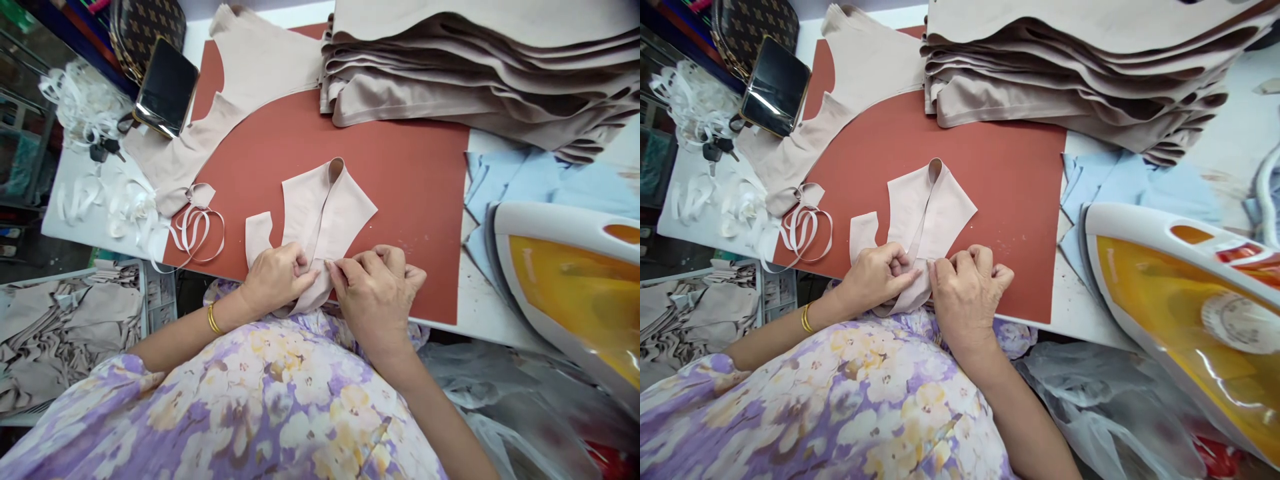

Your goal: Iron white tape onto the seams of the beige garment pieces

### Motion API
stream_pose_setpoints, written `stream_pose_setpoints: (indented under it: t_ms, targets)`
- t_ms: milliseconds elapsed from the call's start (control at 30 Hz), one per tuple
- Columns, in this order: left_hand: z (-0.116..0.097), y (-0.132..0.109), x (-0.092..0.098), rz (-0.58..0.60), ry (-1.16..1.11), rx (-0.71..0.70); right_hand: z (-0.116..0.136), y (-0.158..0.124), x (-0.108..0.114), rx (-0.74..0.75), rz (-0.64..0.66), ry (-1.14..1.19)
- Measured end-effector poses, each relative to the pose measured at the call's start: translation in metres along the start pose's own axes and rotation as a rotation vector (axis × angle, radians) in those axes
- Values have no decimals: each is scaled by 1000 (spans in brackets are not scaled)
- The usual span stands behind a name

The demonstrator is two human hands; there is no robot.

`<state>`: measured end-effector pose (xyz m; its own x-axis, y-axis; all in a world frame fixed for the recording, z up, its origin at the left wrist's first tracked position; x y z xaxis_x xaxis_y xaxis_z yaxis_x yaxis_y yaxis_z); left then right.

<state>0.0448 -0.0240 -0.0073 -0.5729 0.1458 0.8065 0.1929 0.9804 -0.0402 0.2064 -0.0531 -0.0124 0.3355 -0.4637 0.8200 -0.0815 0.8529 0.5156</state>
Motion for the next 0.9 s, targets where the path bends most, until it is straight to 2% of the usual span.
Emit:
stream_pose_setpoints:
  t_ms: [133, 233, 300, 433, 633, 900]
  targets:
    - [9, -11, -5, -196, 106, -413, 0, 0, 0, -15, 16, 21]
    - [11, -14, -8, -300, 149, -532, -1, 0, 0, -17, 17, 22]
    - [10, -14, -9, -324, 165, -533, -1, 0, 0, -20, 23, 25]
    - [9, -13, -9, -292, 205, -502, -1, 1, 0, -21, 40, 30]
    - [8, -13, -7, -318, 197, -533, -2, 2, 2, -23, 50, 33]
    - [5, -8, -6, -195, 228, -436, -1, 1, -3, -46, 68, 16]
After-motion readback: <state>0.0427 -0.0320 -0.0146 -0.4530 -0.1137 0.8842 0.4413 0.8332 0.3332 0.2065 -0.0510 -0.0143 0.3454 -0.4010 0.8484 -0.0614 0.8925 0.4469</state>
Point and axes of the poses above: each hand's wrist, its own y-axis towards the middle knuckle, its own x-axis out of the back of the hand, z = x × y, the point moved 2 cm from there along y, towards the middle knuckle, and after that the axes turned 10 degrees about -z, right-handed, at the moved point
